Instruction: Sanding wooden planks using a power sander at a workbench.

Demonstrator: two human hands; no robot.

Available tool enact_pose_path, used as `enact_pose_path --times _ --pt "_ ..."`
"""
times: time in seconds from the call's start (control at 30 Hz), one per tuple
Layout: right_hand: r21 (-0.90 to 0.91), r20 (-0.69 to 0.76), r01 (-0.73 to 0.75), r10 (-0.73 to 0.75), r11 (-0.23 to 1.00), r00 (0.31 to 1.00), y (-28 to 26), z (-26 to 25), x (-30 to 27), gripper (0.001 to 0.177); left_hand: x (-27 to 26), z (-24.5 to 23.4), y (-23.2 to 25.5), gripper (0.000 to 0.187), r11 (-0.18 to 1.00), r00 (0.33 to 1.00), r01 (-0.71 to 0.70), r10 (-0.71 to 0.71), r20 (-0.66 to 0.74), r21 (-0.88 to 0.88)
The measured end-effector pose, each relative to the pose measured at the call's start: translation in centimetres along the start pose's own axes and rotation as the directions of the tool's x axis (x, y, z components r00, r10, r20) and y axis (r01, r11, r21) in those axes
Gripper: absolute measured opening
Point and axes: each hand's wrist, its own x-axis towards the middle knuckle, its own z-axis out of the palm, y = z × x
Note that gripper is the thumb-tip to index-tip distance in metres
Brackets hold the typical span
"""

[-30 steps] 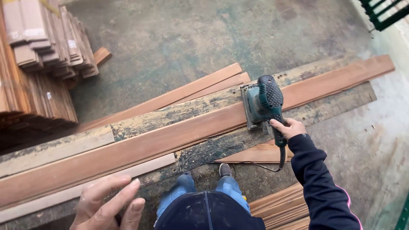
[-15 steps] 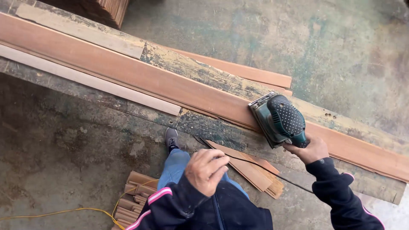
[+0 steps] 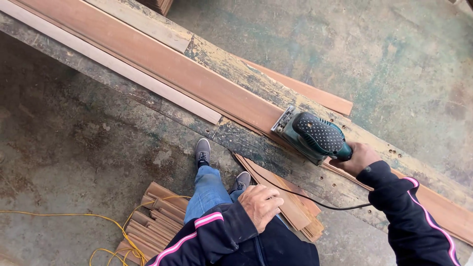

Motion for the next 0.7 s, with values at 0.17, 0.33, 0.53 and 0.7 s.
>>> enact_pose_path --times 0.17,0.33,0.53,0.7 --pt "0.002 0.022 -0.002 0.002 1.000 1.000 -2.1 -0.3 -0.1 0.044 0.2 0.6 -0.9 0.023 0.998 1.000 0.000 0.002 -0.028 0.067" --pt "-0.058 0.044 -0.002 0.004 0.998 0.999 -3.7 0.1 0.8 0.045 0.3 0.8 -1.5 0.024 0.996 1.000 0.004 -0.006 0.021 0.089" --pt "-0.061 0.045 0.039 -0.037 0.997 0.998 -6.8 -0.3 1.3 0.045 1.6 -0.8 -2.6 0.023 0.994 1.000 0.022 -0.023 0.011 0.107" --pt "-0.040 0.053 0.066 -0.064 0.997 0.997 -7.7 -0.2 2.8 0.043 8.7 -4.0 -7.4 0.042 0.962 0.981 0.035 0.019 -0.194 0.269"
